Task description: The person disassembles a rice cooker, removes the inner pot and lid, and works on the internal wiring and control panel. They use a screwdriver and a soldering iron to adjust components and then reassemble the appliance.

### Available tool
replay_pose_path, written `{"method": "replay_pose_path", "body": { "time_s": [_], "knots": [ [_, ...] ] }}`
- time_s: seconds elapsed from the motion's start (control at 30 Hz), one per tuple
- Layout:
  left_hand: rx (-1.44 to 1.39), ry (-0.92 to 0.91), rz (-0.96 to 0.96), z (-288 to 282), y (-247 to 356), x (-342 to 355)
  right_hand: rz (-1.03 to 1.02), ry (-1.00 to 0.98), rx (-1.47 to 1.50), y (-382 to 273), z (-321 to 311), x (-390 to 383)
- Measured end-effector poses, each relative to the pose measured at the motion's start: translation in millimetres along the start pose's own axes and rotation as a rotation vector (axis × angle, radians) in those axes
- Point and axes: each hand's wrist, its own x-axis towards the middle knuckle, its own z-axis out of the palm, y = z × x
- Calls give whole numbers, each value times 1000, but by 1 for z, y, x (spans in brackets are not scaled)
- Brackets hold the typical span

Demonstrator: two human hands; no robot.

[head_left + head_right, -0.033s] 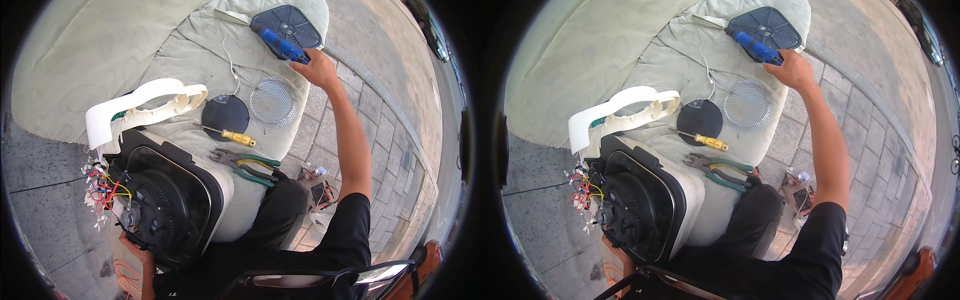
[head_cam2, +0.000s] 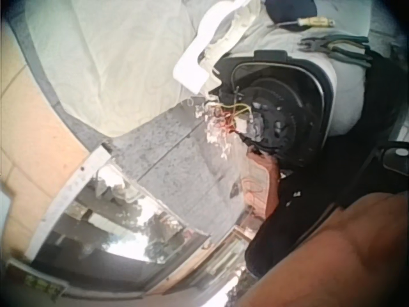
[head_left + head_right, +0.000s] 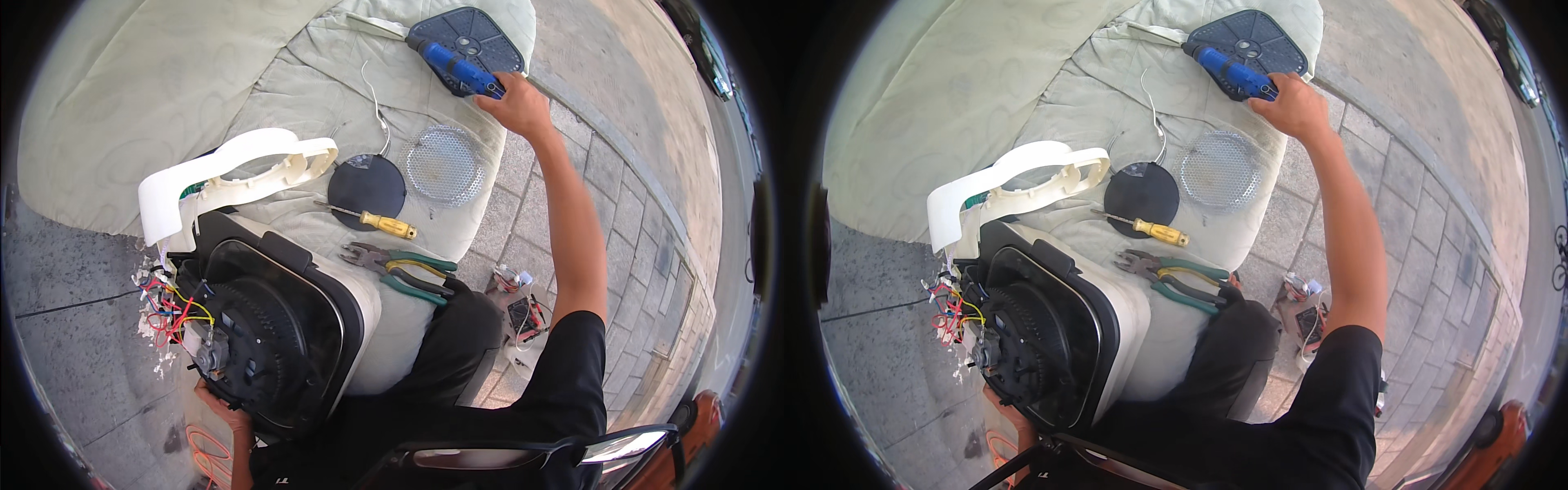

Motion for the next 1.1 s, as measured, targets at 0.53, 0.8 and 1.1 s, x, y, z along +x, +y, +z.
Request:
{"method": "replay_pose_path", "body": {
  "time_s": [0.53,0.8,1.1],
  "knots": [
    [66,39,48,-5,-25,-5,-268,509,-278,23,44,-8],
    [3,87,19,4,-24,-2,318,-173,279,-19,54,-84],
    [-63,94,14,-1,-25,-5,252,-263,1111,-32,13,-47]
  ]
}}
